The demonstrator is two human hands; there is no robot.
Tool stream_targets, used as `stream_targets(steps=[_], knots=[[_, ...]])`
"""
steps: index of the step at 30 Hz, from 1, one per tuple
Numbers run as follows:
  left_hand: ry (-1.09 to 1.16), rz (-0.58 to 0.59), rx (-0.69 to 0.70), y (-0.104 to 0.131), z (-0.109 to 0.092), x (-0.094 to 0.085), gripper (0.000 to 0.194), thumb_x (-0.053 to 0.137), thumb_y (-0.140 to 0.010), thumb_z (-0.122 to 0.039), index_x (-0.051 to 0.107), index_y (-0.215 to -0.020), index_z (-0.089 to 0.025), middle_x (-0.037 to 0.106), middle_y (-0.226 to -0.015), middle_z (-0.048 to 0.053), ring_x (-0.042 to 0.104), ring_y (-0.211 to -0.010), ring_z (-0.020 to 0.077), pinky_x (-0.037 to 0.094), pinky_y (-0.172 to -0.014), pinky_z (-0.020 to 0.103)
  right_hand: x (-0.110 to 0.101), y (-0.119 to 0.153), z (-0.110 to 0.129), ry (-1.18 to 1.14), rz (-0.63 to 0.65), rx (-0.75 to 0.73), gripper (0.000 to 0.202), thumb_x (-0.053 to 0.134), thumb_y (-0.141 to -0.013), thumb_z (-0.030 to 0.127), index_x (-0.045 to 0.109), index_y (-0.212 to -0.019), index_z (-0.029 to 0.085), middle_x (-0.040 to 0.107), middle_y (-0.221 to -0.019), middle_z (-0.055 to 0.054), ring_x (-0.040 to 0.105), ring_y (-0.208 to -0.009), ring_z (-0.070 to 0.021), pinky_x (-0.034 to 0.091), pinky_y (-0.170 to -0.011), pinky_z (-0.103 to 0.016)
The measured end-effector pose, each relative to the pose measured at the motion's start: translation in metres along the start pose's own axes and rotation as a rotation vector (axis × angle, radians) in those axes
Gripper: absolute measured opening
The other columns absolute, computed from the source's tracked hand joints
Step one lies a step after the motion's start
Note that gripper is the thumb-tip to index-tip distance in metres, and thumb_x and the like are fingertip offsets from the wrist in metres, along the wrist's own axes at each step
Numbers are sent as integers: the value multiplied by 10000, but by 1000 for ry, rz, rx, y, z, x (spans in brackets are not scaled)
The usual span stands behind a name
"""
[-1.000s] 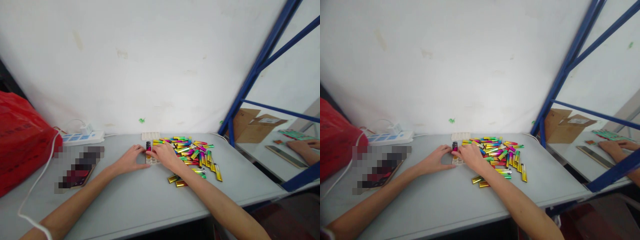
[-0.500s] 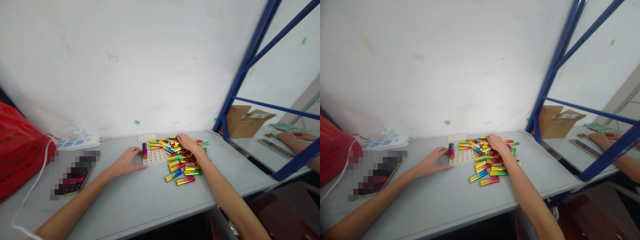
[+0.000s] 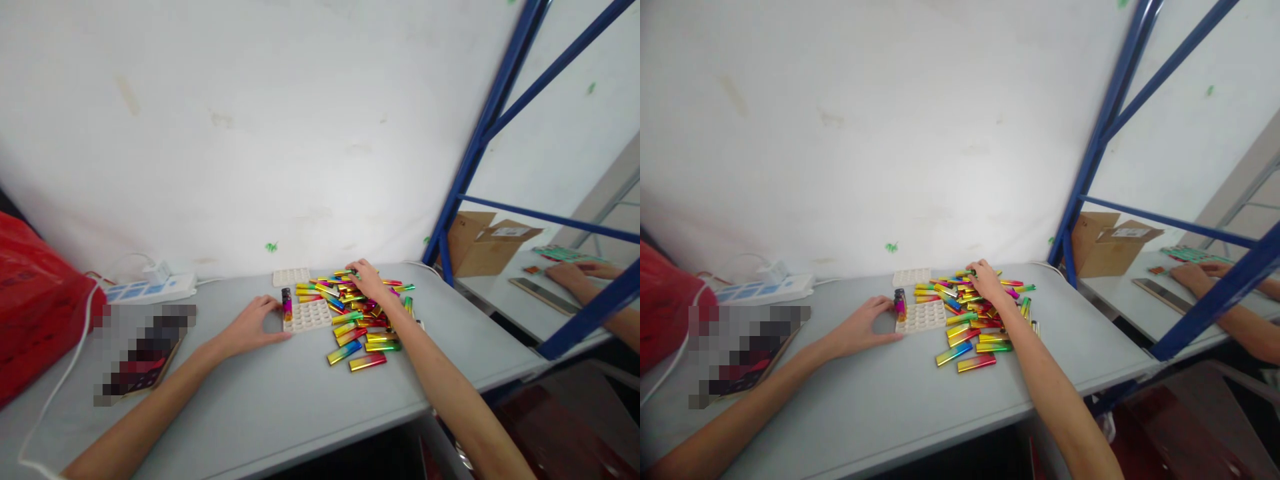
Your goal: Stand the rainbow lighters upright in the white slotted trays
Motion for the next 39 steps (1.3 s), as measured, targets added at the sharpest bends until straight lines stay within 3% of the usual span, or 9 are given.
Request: stream_targets(steps=[5,9,12,18,25,30,33,36,39], knots=[[-3,4,3,-1,-1,0,609,769,-738,-732,734,-1064,-218,735,-1196,135,696,-1131,357,563,-1037,469,-4,-1,9,-668,-224,138,310,724,-850,323,724,-1133,198,723,-1084,-70,688,-1017,-215,560,-916,-374],[-6,-2,5,-1,-1,0,611,773,-741,-726,738,-1062,-207,738,-1194,140,696,-1133,354,562,-1034,447,7,4,31,-1176,-164,268,470,813,-757,496,719,-1130,226,699,-1101,-46,724,-907,-200,601,-804,-351],[-13,-8,14,0,0,0,624,770,-743,-735,734,-1075,-208,733,-1206,137,691,-1140,349,560,-1035,433,12,10,53,-1308,-83,281,505,858,-726,477,717,-1156,253,693,-1143,-37,711,-827,-167,598,-710,-299],[-18,20,9,1,2,3,655,749,-768,-743,709,-1122,-194,703,-1224,143,667,-1159,347,540,-1057,464,26,16,82,-1314,53,216,496,873,-745,474,759,-1155,220,760,-1066,-48,621,-707,-124,521,-644,-261],[-3,21,8,2,0,2,612,754,-772,-720,708,-1101,-205,707,-1203,124,662,-1150,344,538,-1048,462,33,22,101,-1176,66,134,449,848,-768,537,767,-1038,186,761,-908,-29,648,-762,-151,543,-751,-296],[0,16,15,2,0,3,589,757,-778,-705,703,-1088,-207,710,-1190,120,662,-1135,334,533,-1046,456,39,28,113,-1141,175,83,477,645,-908,656,567,-1165,262,694,-815,39,504,-490,-104,397,-462,-233],[2,18,9,2,0,3,603,764,-771,-706,702,-1092,-199,705,-1192,124,662,-1135,337,532,-1048,459,38,32,116,-968,156,64,418,538,-981,632,538,-1184,267,548,-647,93,392,-464,-105,311,-466,-219],[-3,18,5,2,1,3,610,771,-770,-696,701,-1104,-190,699,-1197,129,661,-1142,341,532,-1049,459,26,33,120,-742,18,-25,391,515,-998,605,578,-931,225,467,-637,67,437,-590,-126,323,-561,-243],[-1,17,16,2,0,2,598,767,-775,-701,704,-1095,-199,703,-1192,121,661,-1139,337,535,-1044,455,15,36,126,-598,-58,-90,509,488,-999,602,436,-674,214,399,-635,47,391,-638,-124,293,-615,-268]])
Point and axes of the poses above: each hand's wrist, its own y-axis away from the middle knuckle, its own x-axis out of the palm, z = x × y, the point moved 5 cm from there along -y, towards the middle knuckle
